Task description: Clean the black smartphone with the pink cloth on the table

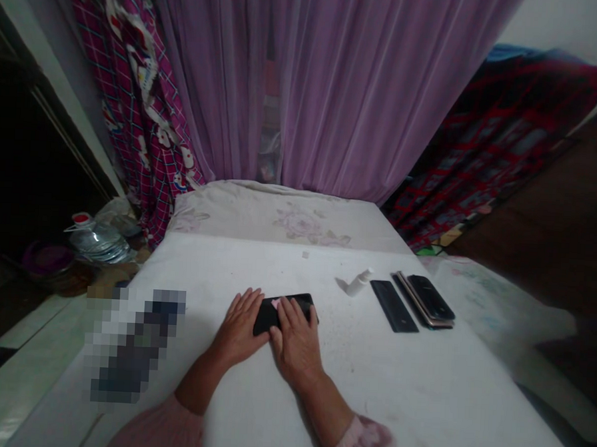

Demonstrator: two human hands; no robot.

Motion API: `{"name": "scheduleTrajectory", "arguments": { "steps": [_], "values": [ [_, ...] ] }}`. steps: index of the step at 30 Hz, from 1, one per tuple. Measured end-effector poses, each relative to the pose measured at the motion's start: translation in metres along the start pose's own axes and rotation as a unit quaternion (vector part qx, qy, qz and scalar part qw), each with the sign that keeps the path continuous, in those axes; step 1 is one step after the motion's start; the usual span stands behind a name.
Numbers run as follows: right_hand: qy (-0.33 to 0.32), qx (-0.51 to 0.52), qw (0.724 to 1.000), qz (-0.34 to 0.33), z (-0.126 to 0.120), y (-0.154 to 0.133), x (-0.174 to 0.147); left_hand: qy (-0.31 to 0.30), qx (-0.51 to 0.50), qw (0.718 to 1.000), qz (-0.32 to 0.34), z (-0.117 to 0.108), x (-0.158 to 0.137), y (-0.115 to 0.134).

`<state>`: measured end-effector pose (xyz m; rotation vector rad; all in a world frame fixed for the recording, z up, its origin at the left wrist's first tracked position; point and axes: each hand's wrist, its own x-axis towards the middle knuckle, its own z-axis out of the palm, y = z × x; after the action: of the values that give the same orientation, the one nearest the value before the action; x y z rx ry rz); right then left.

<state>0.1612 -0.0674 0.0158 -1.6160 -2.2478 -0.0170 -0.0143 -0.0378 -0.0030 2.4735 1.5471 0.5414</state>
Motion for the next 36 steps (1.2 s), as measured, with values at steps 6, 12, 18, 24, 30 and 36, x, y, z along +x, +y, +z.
{"name": "scheduleTrajectory", "arguments": {
  "steps": [6,12,18,24,30,36],
  "values": [
    [0.023,-0.065,0.993,0.095,-0.009,0.032,-0.019,-0.017,-0.007,1.000,0.009,-0.002,0.005,-0.005],
    [-0.016,-0.025,1.000,0.002,-0.010,0.011,-0.023,-0.018,0.001,1.000,0.011,-0.007,0.009,-0.004],
    [-0.024,-0.032,0.999,-0.015,-0.014,0.016,-0.033,-0.035,0.009,0.999,0.005,-0.009,0.010,-0.003],
    [-0.008,-0.085,0.995,0.051,-0.014,0.051,-0.047,-0.015,-0.001,1.000,0.027,-0.003,0.007,-0.015],
    [-0.010,-0.077,0.996,0.035,-0.012,0.050,-0.045,0.031,-0.008,0.999,0.026,-0.002,0.001,-0.029],
    [-0.033,-0.047,0.995,0.077,-0.010,0.054,0.004,0.016,-0.014,0.999,0.028,-0.007,0.005,-0.029]
  ]
}}
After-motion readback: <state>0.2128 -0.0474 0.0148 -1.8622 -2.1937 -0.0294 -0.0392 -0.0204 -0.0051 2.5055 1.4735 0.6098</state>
